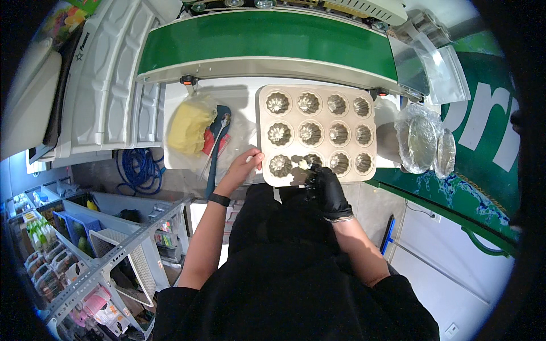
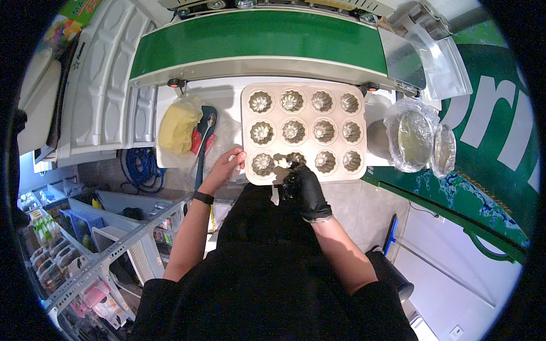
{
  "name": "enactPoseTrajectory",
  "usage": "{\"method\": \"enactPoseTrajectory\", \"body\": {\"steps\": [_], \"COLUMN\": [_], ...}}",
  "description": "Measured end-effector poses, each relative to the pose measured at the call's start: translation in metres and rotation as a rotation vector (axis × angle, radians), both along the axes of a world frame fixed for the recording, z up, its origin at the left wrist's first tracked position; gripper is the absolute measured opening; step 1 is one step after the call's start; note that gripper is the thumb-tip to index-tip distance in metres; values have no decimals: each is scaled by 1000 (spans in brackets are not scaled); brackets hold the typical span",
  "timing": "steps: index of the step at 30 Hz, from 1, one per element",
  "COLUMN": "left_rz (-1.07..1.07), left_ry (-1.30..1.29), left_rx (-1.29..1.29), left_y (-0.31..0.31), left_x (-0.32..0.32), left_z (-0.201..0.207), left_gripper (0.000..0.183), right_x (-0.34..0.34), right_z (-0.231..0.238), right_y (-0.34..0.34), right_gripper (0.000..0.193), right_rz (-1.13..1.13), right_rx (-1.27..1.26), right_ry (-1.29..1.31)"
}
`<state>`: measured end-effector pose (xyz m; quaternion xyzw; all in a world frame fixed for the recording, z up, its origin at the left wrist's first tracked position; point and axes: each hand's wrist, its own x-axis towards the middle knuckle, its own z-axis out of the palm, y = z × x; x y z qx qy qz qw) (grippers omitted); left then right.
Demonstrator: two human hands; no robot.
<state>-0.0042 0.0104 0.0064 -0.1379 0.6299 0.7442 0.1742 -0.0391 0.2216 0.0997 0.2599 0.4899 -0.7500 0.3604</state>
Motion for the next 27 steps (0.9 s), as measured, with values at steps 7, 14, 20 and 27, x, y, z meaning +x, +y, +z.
{"method": "enactPoseTrajectory", "body": {"steps": [7, 14, 20, 27], "left_rz": [24, 10, 19, -10], "left_ry": [-29, -21, -100, -32], "left_rx": [-8, 7, 61, 5], "left_y": [6, 4, 4, 3], "left_x": [3, 4, 3, 2], "left_z": [2, 2, 3, 5], "left_gripper": [21, 23, 21, 18], "right_x": [-6, 12, 22, 25], "right_z": [-10, -1, -60, -50], "right_y": [16, -46, -53, -61], "right_gripper": [24, 23, 15, 18], "right_rz": [-36, 65, 69, 25], "right_rx": [77, -32, -116, -8], "right_ry": [6, -93, -9, 176]}}
